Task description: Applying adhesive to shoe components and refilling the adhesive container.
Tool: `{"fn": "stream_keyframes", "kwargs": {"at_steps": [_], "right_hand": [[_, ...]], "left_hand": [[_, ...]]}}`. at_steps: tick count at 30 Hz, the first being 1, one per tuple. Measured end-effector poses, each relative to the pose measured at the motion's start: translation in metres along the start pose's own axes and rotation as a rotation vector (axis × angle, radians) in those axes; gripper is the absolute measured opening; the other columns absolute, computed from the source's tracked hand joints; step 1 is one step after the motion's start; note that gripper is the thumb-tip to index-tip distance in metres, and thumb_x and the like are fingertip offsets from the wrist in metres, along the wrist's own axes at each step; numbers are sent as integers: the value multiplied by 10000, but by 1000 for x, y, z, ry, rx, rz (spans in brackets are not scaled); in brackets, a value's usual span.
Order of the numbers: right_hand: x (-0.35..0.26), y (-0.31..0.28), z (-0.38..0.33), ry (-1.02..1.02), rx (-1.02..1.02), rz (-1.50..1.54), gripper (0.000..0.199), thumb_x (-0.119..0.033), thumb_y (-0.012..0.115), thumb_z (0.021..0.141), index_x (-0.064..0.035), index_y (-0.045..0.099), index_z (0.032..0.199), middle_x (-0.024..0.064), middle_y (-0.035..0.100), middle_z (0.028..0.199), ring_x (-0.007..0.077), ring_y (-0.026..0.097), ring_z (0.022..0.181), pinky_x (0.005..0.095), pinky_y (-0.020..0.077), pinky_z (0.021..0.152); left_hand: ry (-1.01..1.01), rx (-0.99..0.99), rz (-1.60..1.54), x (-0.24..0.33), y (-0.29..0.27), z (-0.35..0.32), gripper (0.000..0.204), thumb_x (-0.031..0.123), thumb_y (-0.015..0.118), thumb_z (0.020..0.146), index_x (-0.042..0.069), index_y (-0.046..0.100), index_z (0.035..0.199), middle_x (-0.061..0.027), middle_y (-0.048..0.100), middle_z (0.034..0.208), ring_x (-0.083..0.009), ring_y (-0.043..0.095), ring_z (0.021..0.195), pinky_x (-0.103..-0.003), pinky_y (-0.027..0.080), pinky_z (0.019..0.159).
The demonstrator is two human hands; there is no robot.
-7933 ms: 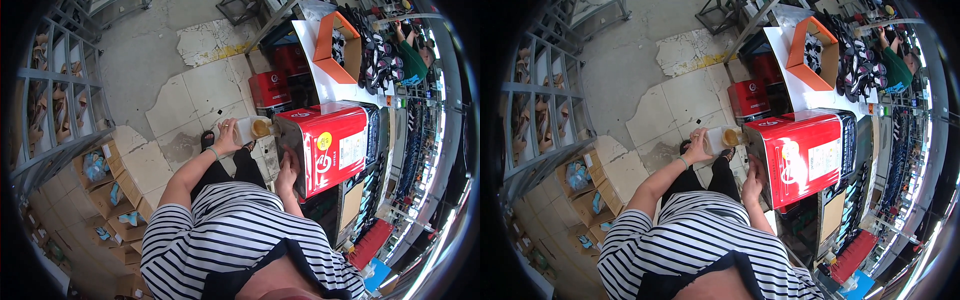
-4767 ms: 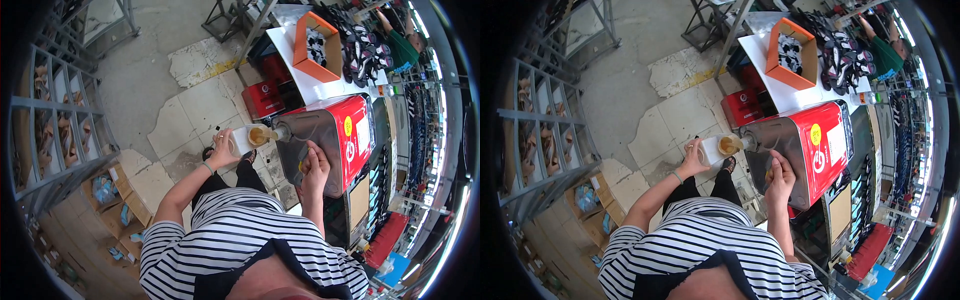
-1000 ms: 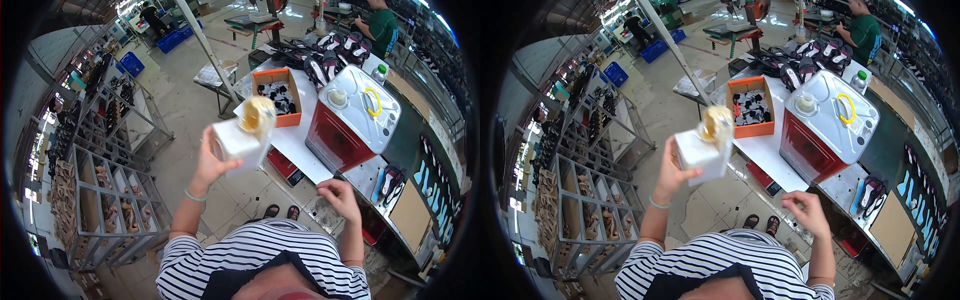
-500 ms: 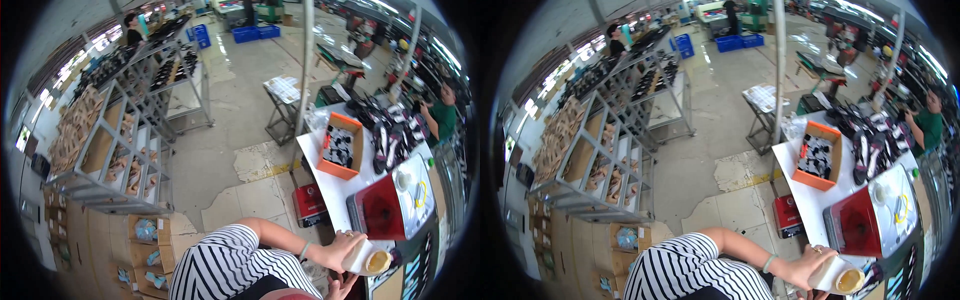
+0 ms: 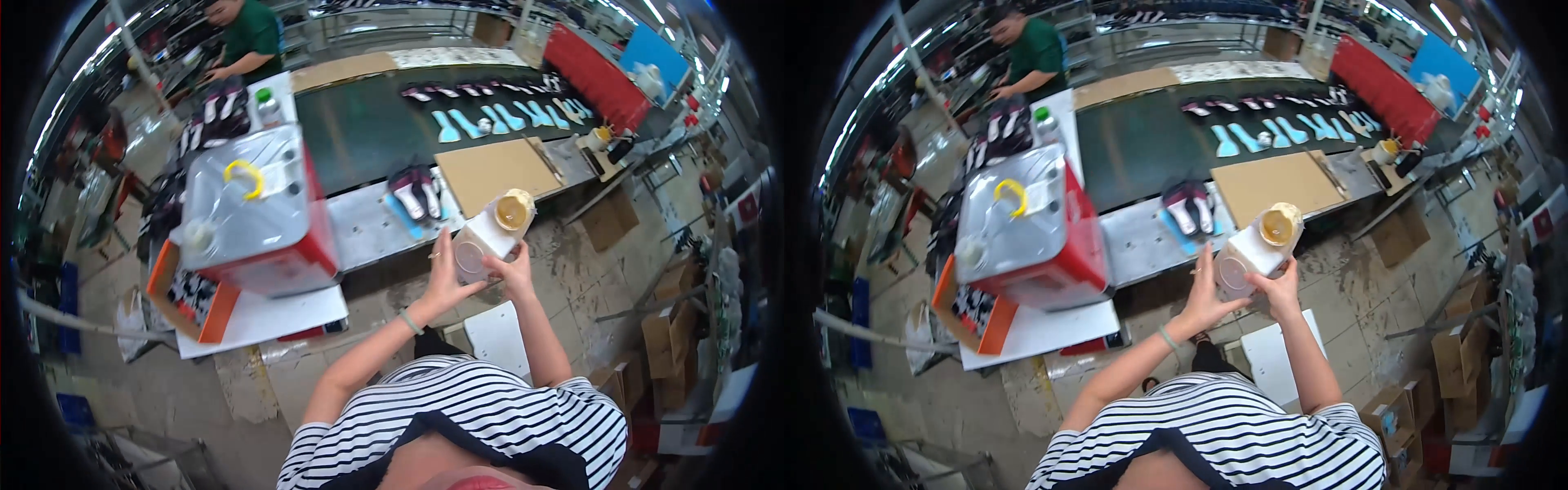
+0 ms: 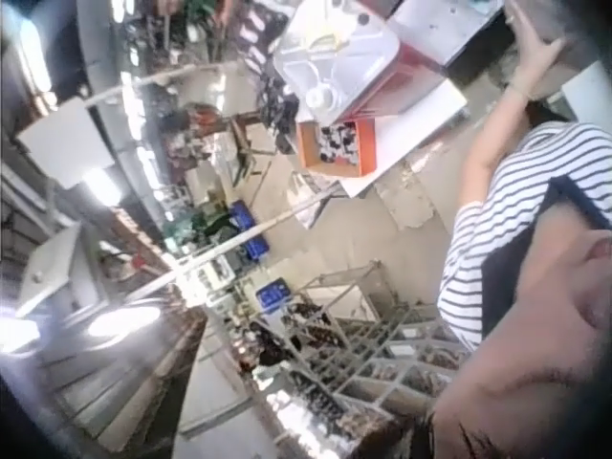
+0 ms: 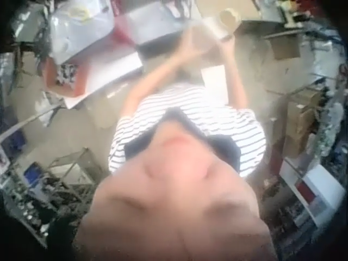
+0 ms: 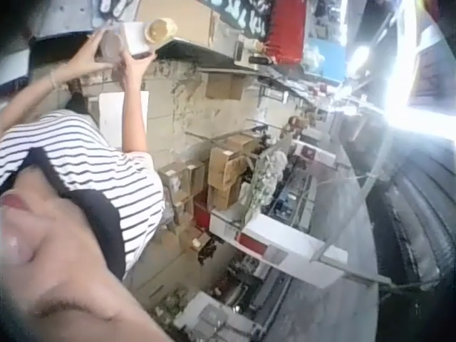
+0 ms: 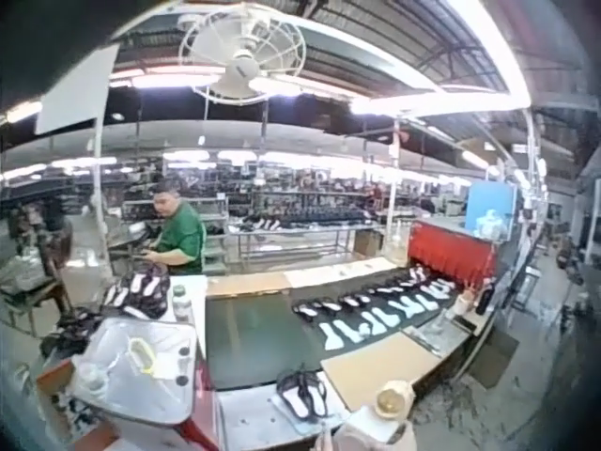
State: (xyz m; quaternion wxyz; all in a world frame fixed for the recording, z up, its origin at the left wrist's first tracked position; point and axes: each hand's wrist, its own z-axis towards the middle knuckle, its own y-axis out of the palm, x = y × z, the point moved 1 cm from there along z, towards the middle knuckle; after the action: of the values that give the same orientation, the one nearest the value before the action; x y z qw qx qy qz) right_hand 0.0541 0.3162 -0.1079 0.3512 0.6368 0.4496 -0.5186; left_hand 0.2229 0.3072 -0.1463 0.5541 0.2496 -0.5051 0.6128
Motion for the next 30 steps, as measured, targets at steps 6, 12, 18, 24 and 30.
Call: {"fn": "stream_keyframes", "kwargs": {"at_steps": [6,12,18,24,30], "right_hand": [[33,-72,182,-274,262,-229,976,-124,873,465,65,328,1252,182,465,1197,284,489,1120,382,401,988],[60,-81,337,-346,338,-349,1066,-168,883,480,82,268,1314,247,386,1273,356,374,1239,414,328,1057],[85,-36,395,-423,287,-455,1131,-203,892,488,59,229,1367,239,340,1333,360,352,1262,422,298,1087],[115,-55,391,-270,-63,-115,1127,-136,879,591,67,121,1399,219,346,1385,275,424,1232,416,355,1052],[74,40,260,-118,1,-104,819,-160,751,778,45,265,1405,218,359,1401,261,490,1185,382,411,981]], "left_hand": [[-315,-367,-103,-69,25,-6,630,269,731,775,-11,469,1275,-203,570,1173,-304,558,1102,-385,433,949],[-634,-193,99,-146,-25,-84,178,147,751,721,21,672,819,-115,688,779,-180,660,728,-333,519,692],[-1158,144,148,-147,-59,-186,56,58,722,687,17,724,726,-126,687,682,-159,652,641,-312,511,633],[-1096,348,177,-108,-75,-199,178,92,576,796,-20,683,708,-129,684,704,-192,658,671,-315,508,646],[-1139,704,113,-107,-106,-239,185,124,523,846,-3,627,760,-105,655,678,-195,633,645,-333,494,624]]}}
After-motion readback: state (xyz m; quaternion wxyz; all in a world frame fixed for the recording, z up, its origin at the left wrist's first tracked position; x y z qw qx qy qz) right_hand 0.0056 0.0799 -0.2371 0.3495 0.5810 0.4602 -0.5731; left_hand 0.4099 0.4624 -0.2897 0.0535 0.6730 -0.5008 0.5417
